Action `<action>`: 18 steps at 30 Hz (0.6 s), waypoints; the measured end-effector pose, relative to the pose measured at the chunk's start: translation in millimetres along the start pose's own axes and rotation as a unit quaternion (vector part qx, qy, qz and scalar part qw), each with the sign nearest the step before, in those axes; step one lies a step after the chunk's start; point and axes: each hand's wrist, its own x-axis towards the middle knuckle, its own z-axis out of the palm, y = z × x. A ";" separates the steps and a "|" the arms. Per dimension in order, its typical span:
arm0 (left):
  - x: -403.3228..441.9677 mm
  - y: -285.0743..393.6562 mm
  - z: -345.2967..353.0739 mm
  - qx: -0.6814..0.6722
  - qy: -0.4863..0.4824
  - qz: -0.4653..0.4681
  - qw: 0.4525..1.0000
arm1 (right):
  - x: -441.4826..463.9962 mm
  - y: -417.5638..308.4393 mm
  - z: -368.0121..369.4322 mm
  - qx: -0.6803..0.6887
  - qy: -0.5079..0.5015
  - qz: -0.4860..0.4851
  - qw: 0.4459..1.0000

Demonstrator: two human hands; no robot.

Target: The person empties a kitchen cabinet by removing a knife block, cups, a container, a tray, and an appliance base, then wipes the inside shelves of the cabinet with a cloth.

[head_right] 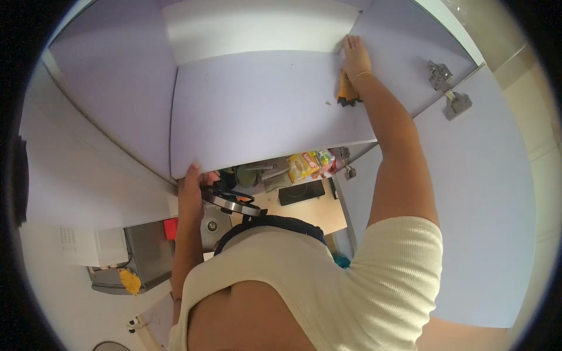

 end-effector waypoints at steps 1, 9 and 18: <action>-0.3 2.5 0.4 -0.001 0.005 -0.012 1.000 | 6.0 -1.3 -0.5 0.001 -0.022 0.005 1.000; 1.9 3.8 -0.4 -0.022 0.003 0.010 1.000 | 4.9 6.1 -5.7 0.038 0.051 -0.018 0.998; -0.8 12.5 1.6 -0.026 -0.003 -0.006 1.000 | 22.2 1.1 5.1 -0.007 0.080 -0.102 0.992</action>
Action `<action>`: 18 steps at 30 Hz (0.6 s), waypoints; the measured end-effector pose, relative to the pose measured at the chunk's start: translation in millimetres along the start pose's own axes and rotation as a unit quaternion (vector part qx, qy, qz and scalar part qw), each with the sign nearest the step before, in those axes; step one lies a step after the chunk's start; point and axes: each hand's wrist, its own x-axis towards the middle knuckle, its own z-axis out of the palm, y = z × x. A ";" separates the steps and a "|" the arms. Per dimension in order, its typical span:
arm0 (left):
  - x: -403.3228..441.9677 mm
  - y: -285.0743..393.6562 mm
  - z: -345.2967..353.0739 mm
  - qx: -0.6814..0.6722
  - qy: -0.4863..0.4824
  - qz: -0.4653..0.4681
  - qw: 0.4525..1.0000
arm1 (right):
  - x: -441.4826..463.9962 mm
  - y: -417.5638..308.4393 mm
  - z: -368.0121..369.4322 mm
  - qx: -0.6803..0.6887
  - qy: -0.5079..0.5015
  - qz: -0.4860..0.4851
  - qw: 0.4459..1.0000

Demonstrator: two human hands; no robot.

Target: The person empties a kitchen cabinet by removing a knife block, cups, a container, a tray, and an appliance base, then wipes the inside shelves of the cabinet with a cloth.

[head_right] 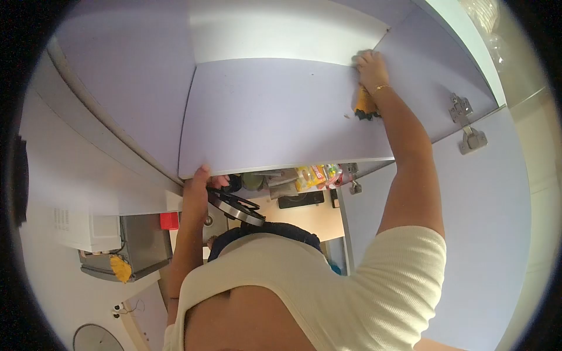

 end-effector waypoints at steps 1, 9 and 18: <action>0.6 -0.9 -0.3 0.009 0.002 0.018 1.000 | -0.2 5.4 2.9 0.053 0.022 -0.001 0.998; 1.2 -2.6 -2.9 0.031 -0.009 0.009 0.999 | 4.0 10.9 15.0 0.139 0.090 0.037 0.985; 0.3 -1.5 -4.3 0.019 -0.025 -0.007 0.999 | -11.7 46.6 -15.9 0.377 0.118 0.158 0.905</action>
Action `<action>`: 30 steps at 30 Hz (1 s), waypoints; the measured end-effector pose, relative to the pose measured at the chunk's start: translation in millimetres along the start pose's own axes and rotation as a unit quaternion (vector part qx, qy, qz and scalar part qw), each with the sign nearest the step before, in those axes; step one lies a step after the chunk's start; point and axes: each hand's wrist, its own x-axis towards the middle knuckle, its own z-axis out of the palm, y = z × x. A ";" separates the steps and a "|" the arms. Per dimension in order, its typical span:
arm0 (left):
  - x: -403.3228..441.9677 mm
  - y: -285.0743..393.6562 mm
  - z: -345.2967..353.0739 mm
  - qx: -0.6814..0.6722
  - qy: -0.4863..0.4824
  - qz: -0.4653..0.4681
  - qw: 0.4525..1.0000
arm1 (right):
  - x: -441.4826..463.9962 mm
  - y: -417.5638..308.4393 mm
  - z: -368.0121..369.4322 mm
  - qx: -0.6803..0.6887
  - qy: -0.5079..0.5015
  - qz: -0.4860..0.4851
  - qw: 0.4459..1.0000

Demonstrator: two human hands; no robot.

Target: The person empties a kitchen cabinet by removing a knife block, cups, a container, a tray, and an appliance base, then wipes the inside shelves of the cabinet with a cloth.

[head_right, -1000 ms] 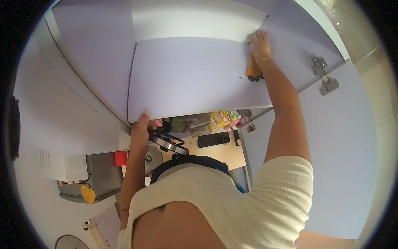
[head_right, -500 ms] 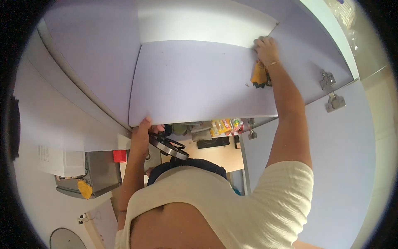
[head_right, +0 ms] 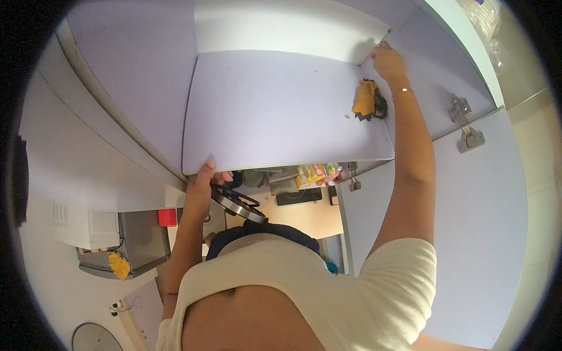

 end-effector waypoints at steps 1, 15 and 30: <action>-0.1 -0.5 -0.4 -0.005 -0.001 -0.017 1.000 | -5.3 -5.4 -6.6 -0.002 -0.055 0.034 0.998; 5.0 -3.1 -2.5 0.016 0.012 0.016 1.000 | -13.7 -20.1 78.4 0.012 -0.183 0.078 0.980; 0.3 4.7 0.8 -0.009 0.000 -0.058 0.998 | -24.5 -9.5 5.2 0.433 -0.042 0.189 0.880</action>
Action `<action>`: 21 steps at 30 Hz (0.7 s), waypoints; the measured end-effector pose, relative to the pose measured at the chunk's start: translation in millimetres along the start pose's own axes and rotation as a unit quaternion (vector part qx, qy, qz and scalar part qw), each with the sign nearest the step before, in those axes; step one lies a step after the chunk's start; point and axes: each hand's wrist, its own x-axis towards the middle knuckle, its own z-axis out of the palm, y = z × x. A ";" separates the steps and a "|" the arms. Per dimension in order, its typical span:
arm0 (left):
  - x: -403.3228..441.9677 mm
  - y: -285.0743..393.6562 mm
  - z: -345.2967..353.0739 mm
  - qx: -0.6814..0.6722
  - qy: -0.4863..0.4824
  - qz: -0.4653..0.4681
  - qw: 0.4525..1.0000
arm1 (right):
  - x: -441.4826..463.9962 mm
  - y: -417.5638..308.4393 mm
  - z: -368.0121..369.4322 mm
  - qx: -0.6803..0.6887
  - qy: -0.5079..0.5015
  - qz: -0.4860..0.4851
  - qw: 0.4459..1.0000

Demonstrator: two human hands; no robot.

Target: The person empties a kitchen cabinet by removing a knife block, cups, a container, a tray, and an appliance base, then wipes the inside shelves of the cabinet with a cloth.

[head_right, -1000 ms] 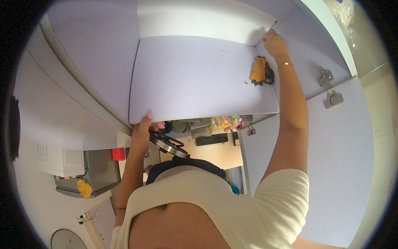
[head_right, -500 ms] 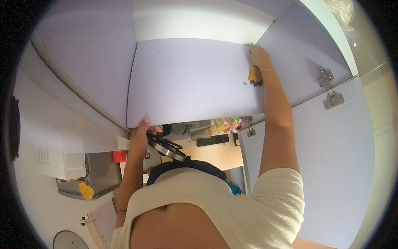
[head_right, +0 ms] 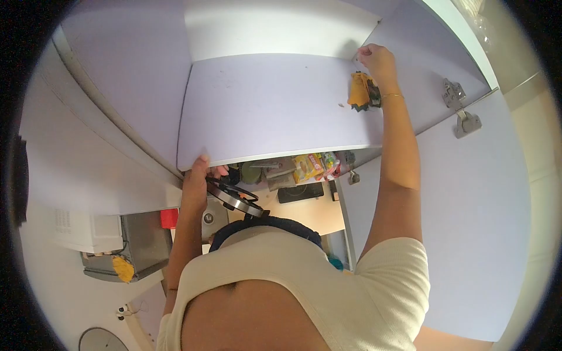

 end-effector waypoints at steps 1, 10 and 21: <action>0.7 -0.8 0.4 0.000 0.002 0.017 1.000 | -9.3 -11.3 1.3 -0.118 0.040 -0.029 0.992; 8.5 -7.9 -0.2 -0.011 -0.001 0.044 0.999 | -62.9 -13.1 8.0 -0.301 -0.029 -0.052 0.952; 9.4 -14.2 -7.6 0.041 0.032 0.053 0.997 | -19.4 -37.6 -7.1 -0.237 0.302 -0.120 0.916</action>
